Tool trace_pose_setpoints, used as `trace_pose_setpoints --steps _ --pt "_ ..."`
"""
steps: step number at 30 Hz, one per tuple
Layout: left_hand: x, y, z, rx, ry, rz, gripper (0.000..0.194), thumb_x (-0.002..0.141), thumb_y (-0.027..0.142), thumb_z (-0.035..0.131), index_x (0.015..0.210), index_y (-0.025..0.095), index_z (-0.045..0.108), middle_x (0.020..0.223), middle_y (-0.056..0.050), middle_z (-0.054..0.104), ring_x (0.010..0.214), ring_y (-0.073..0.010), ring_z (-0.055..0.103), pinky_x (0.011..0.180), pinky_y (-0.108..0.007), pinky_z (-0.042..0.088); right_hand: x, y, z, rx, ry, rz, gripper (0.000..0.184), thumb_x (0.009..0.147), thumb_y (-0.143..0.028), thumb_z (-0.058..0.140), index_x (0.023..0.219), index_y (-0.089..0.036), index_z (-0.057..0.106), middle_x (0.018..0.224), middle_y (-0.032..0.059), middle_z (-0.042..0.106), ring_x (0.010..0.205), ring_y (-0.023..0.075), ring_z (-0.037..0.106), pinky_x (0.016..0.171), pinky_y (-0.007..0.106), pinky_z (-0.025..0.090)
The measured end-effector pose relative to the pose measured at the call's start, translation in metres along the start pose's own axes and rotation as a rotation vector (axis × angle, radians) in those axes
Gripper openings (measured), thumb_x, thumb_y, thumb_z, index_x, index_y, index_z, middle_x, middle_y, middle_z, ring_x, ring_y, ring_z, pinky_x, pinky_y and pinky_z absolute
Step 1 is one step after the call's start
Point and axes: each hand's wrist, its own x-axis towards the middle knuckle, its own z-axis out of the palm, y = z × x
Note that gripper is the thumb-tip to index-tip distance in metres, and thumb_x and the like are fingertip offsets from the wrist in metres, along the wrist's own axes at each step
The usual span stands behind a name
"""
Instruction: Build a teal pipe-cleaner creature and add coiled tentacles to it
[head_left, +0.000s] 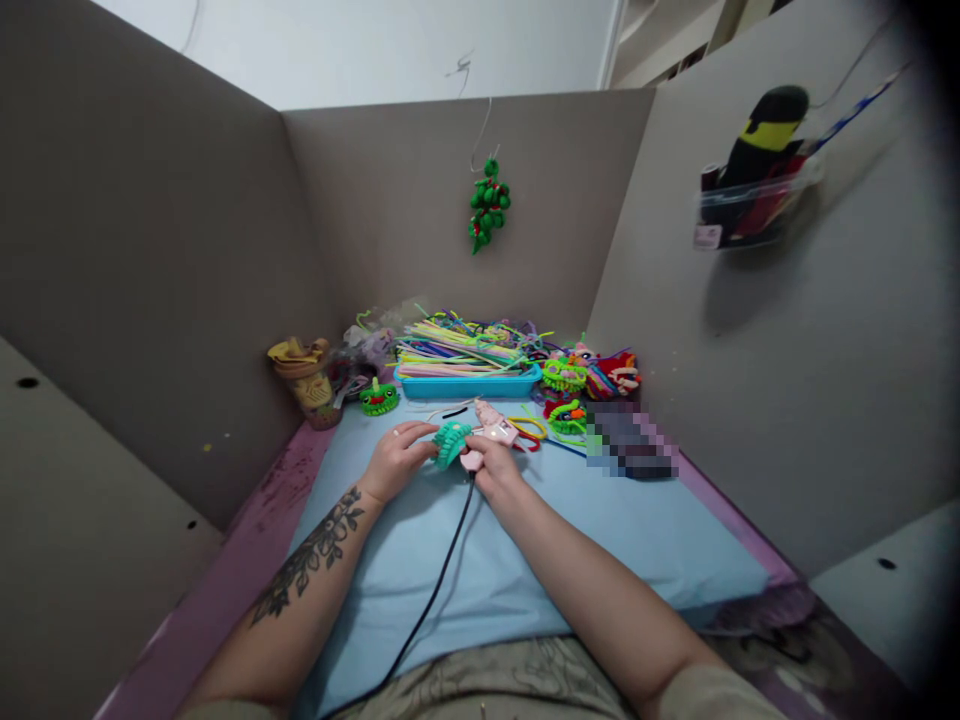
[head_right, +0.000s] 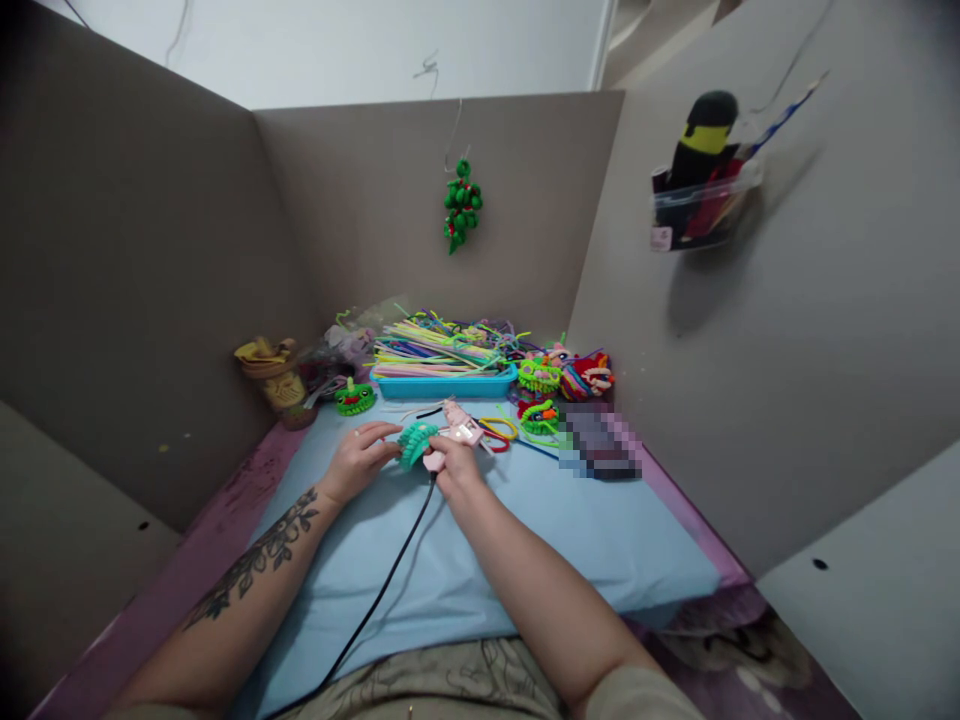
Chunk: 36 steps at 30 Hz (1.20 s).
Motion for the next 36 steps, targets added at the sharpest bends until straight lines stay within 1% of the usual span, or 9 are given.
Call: trace_pose_setpoints --steps 5,9,11,14,16,18,21,27,36 --pt "0.002 0.002 -0.002 -0.008 0.010 -0.019 0.011 0.084 0.025 0.056 0.088 0.022 0.066 0.104 -0.008 0.066 0.097 -0.0186 0.060 0.083 -0.035 0.050 0.001 0.000 -0.001 -0.004 -0.014 -0.018 0.017 0.045 -0.004 0.065 0.053 -0.015 0.054 0.046 -0.0017 0.057 0.044 0.0116 0.054 0.046 0.023 0.047" --pt "0.003 0.005 -0.003 -0.101 0.036 -0.068 0.008 0.083 0.020 0.056 0.085 0.022 0.064 0.105 -0.007 0.066 0.098 -0.0187 0.059 0.086 -0.037 0.048 0.000 -0.003 0.000 -0.009 -0.023 -0.036 0.018 0.046 -0.004 0.065 0.054 -0.015 0.053 0.046 -0.0023 0.056 0.044 0.0114 0.054 0.047 0.022 0.046" --pt "0.004 0.007 -0.003 -0.173 0.091 -0.175 0.009 0.082 0.019 0.056 0.088 0.020 0.062 0.106 -0.008 0.065 0.100 -0.0195 0.059 0.087 -0.038 0.048 -0.001 -0.004 0.002 -0.006 -0.010 -0.046 0.019 0.045 -0.004 0.065 0.054 -0.015 0.053 0.046 -0.0025 0.056 0.044 0.0115 0.054 0.046 0.022 0.046" --pt "0.005 0.011 0.000 -0.300 0.181 -0.433 0.014 0.080 0.022 0.056 0.094 0.018 0.058 0.103 -0.009 0.064 0.096 -0.0202 0.060 0.078 -0.035 0.052 -0.002 -0.004 0.003 0.000 -0.017 -0.051 0.019 0.044 -0.005 0.066 0.055 -0.014 0.054 0.047 -0.0020 0.056 0.045 0.0118 0.054 0.046 0.022 0.046" --pt "0.005 0.014 0.003 -0.398 0.180 -0.584 0.016 0.079 0.025 0.057 0.093 0.017 0.058 0.095 -0.008 0.065 0.088 -0.0187 0.063 0.070 -0.030 0.053 -0.003 -0.003 0.003 0.007 -0.027 -0.052 0.018 0.043 -0.005 0.066 0.055 -0.013 0.055 0.047 -0.0014 0.057 0.045 0.0120 0.053 0.046 0.023 0.045" --pt "0.004 0.015 0.005 -0.477 0.148 -0.664 0.018 0.078 0.028 0.058 0.091 0.016 0.058 0.090 -0.006 0.066 0.082 -0.0171 0.064 0.066 -0.028 0.053 -0.004 -0.003 0.004 0.004 -0.021 -0.070 0.017 0.043 -0.005 0.067 0.053 -0.013 0.055 0.046 -0.0012 0.056 0.045 0.0121 0.053 0.045 0.023 0.045" --pt "0.003 0.016 0.009 -0.533 0.136 -0.705 0.021 0.077 0.032 0.060 0.091 0.017 0.057 0.089 -0.006 0.066 0.080 -0.0167 0.064 0.065 -0.027 0.052 -0.005 -0.003 0.004 -0.007 -0.006 -0.098 0.016 0.042 -0.007 0.068 0.051 -0.013 0.056 0.044 -0.0010 0.057 0.044 0.0120 0.053 0.044 0.022 0.044" --pt "0.002 0.017 0.015 -0.544 0.101 -0.791 0.028 0.073 0.033 0.063 0.093 0.017 0.055 0.089 -0.006 0.067 0.081 -0.0176 0.064 0.063 -0.026 0.050 -0.005 -0.003 0.004 -0.020 0.019 -0.090 0.016 0.042 -0.007 0.068 0.049 -0.013 0.055 0.043 -0.0011 0.056 0.043 0.0120 0.053 0.043 0.022 0.045" --pt "0.004 0.018 0.016 -0.572 0.078 -0.833 0.025 0.073 0.035 0.060 0.091 0.017 0.056 0.089 -0.005 0.066 0.083 -0.0181 0.063 0.061 -0.025 0.046 0.000 0.000 0.000 -0.049 0.006 -0.110 0.016 0.045 -0.006 0.067 0.051 -0.014 0.055 0.045 -0.0010 0.057 0.043 0.0129 0.054 0.044 0.023 0.046"
